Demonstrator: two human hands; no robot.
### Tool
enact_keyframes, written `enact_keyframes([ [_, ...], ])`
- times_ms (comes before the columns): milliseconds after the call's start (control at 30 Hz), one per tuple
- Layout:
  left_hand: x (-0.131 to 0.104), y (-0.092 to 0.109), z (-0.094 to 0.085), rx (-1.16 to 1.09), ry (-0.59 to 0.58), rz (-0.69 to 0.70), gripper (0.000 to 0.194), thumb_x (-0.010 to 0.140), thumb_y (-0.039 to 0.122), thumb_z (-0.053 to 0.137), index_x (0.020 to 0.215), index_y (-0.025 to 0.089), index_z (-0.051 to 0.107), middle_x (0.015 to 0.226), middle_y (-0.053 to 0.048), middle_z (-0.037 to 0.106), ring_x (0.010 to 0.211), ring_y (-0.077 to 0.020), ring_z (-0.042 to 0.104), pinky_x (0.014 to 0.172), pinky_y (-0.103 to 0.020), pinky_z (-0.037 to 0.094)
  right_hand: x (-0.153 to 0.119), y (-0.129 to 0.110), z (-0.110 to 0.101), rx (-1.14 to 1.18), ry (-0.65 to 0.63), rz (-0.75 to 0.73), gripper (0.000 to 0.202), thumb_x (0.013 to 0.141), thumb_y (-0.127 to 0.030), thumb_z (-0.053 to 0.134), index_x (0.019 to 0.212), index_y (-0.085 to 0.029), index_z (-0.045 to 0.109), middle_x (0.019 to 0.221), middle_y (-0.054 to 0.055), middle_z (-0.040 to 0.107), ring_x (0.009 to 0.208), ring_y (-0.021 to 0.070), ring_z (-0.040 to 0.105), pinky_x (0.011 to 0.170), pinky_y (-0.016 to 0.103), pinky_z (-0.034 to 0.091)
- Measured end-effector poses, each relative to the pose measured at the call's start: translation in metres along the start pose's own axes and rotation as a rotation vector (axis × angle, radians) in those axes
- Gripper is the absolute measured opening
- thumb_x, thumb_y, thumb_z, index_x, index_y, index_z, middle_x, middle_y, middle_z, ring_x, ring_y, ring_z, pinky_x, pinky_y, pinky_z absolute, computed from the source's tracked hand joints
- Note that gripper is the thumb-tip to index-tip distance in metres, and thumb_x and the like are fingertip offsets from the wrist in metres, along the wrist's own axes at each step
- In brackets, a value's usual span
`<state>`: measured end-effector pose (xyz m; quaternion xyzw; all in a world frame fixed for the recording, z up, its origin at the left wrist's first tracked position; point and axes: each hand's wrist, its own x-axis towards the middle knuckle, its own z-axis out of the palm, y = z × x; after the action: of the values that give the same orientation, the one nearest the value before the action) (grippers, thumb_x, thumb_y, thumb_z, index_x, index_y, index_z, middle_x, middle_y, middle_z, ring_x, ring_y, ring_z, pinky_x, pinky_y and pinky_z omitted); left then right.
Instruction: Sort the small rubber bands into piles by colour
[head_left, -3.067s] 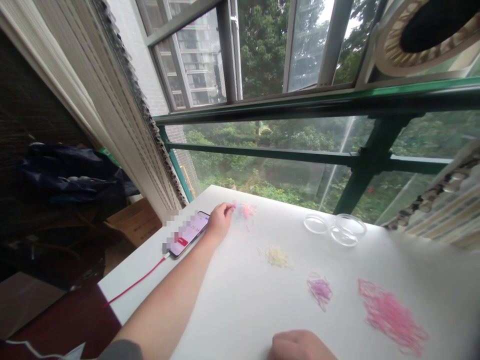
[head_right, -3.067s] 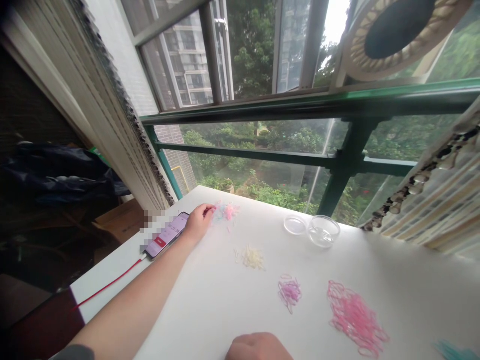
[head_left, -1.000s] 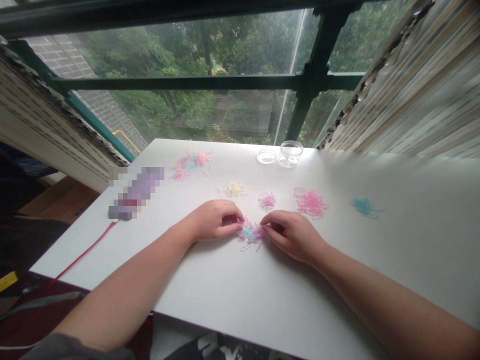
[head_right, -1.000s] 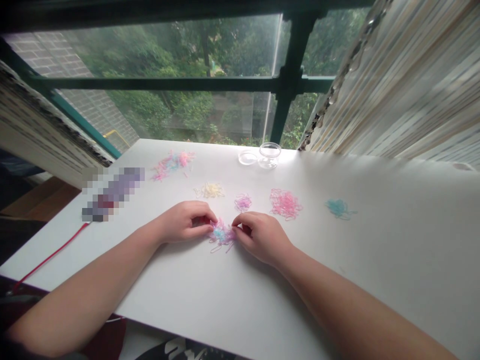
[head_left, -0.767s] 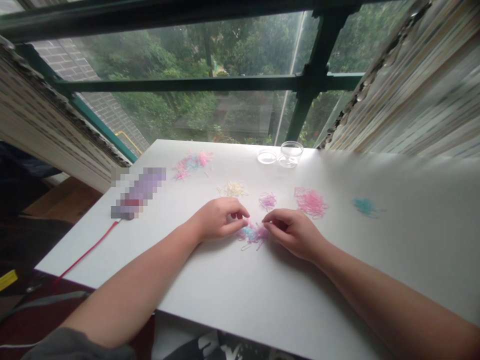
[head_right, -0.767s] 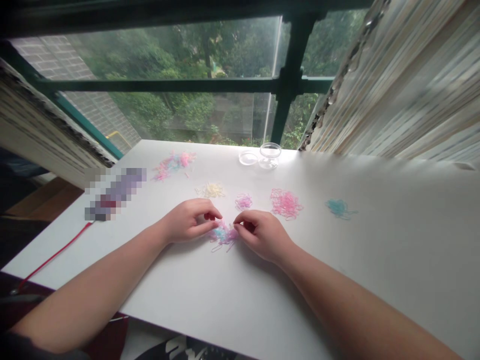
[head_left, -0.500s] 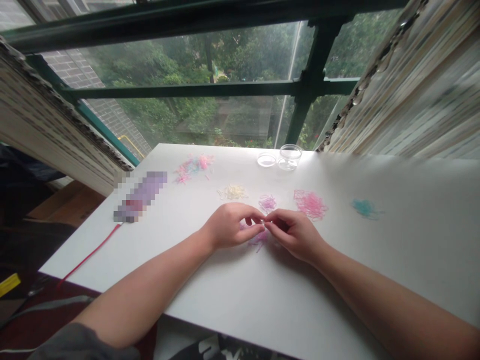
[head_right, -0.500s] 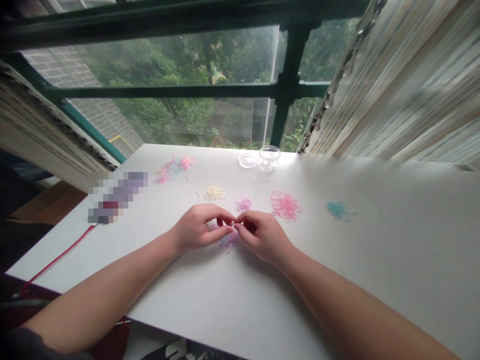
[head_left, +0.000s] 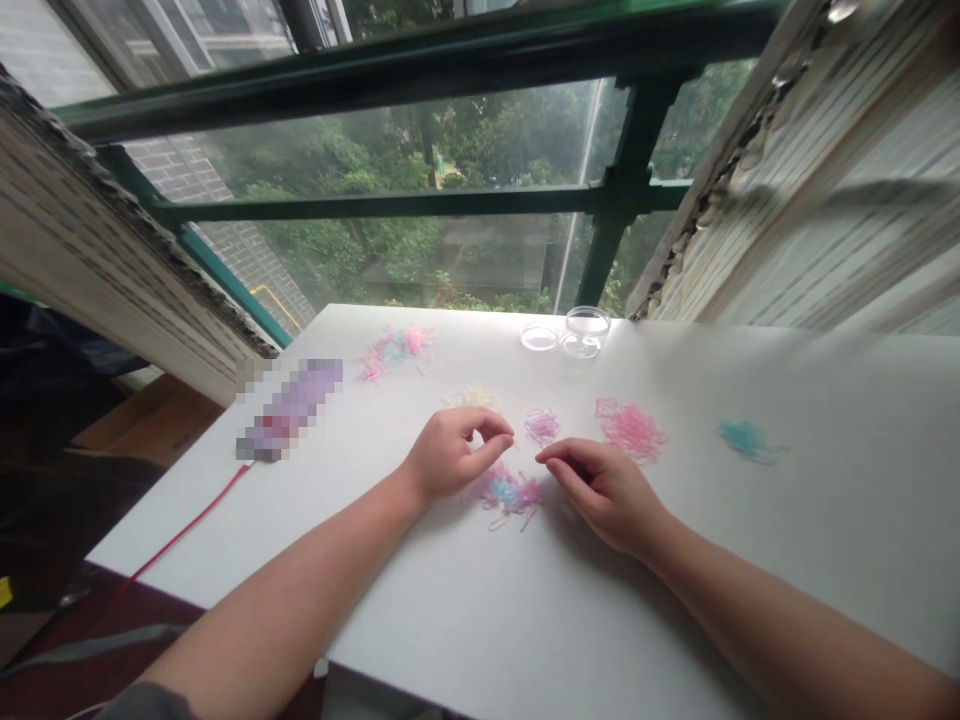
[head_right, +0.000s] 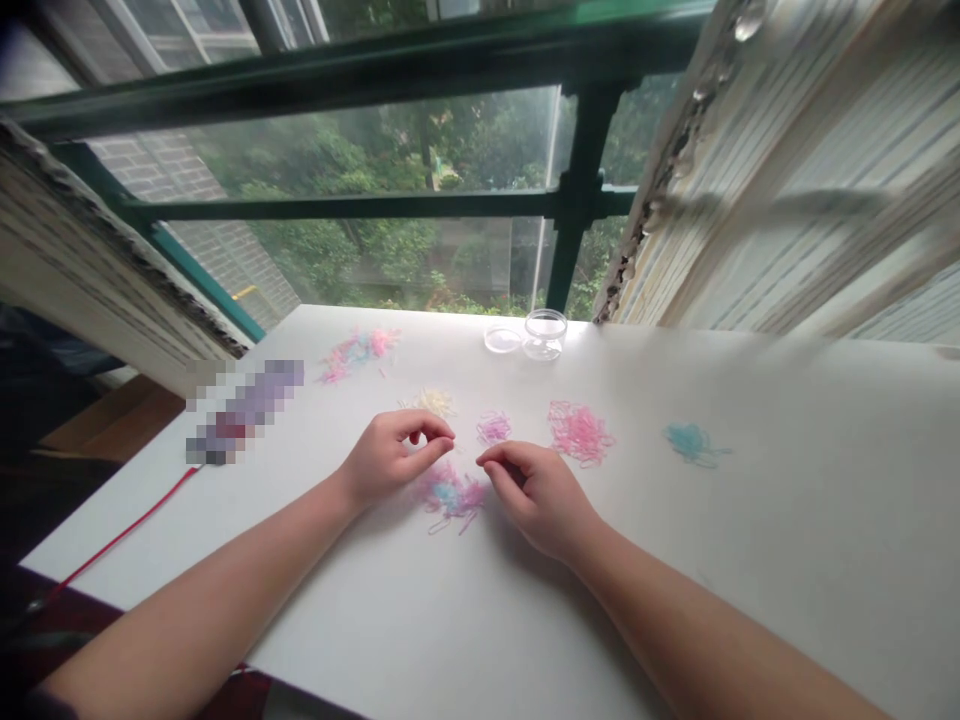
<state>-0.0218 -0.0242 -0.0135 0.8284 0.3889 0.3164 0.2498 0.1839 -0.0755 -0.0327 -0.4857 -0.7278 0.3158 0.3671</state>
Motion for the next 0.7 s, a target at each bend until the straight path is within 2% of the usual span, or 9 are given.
enact_keyframes([
  [133,0.011,-0.028,-0.009,0.091,0.131,-0.086,0.014,0.081,0.028,0.055,0.083,0.018,0.065,0.08,-0.003,0.066,0.077,-0.0138,0.059,0.066,-0.025,0.044,-0.001,0.0,0.0,-0.02,-0.01,0.007,0.015,0.084,-0.022,0.049,0.085,-0.02,0.064,0.071,0.001,0.064,0.061,0.0141,0.055,0.057,0.025,0.041],
  [233,0.017,-0.046,-0.014,0.166,0.145,-0.147,0.017,0.081,0.029,0.055,0.085,0.018,0.067,0.086,-0.004,0.063,0.083,-0.0154,0.058,0.07,-0.027,0.046,0.0,0.001,0.0,-0.034,-0.023,0.003,0.013,0.083,-0.022,0.05,0.084,-0.02,0.063,0.066,0.0,0.061,0.058,0.0134,0.053,0.055,0.024,0.04],
  [333,0.016,-0.052,-0.017,0.206,0.125,-0.169,0.022,0.082,0.031,0.053,0.093,0.02,0.068,0.089,-0.004,0.061,0.086,-0.0163,0.058,0.075,-0.028,0.046,-0.001,0.001,0.0,-0.05,-0.029,0.009,0.013,0.083,-0.023,0.05,0.085,-0.02,0.062,0.068,0.0,0.062,0.059,0.0137,0.054,0.056,0.025,0.04],
  [467,0.009,-0.05,-0.027,0.193,0.128,-0.14,0.024,0.083,0.03,0.051,0.098,0.019,0.067,0.093,-0.005,0.061,0.087,-0.0154,0.057,0.072,-0.027,0.046,-0.003,0.001,-0.002,-0.076,-0.043,0.017,0.014,0.084,-0.023,0.049,0.086,-0.02,0.063,0.069,0.001,0.062,0.059,0.0136,0.054,0.055,0.025,0.04],
  [567,0.004,-0.047,-0.035,0.148,0.063,-0.104,0.021,0.083,0.028,0.052,0.093,0.017,0.067,0.09,-0.005,0.063,0.078,-0.0125,0.056,0.066,-0.024,0.044,-0.003,0.001,-0.003,-0.113,-0.081,0.005,0.013,0.083,-0.024,0.05,0.086,-0.02,0.062,0.062,0.0,0.058,0.053,0.0121,0.05,0.052,0.024,0.038],
  [700,-0.002,-0.037,-0.037,0.061,-0.126,-0.044,0.02,0.08,0.026,0.054,0.093,0.016,0.065,0.08,-0.003,0.065,0.068,-0.0105,0.056,0.061,-0.023,0.042,-0.003,-0.002,-0.001,-0.199,-0.17,-0.094,0.015,0.081,-0.025,0.053,0.092,-0.02,0.062,0.067,0.001,0.057,0.055,0.011,0.049,0.053,0.023,0.037],
])
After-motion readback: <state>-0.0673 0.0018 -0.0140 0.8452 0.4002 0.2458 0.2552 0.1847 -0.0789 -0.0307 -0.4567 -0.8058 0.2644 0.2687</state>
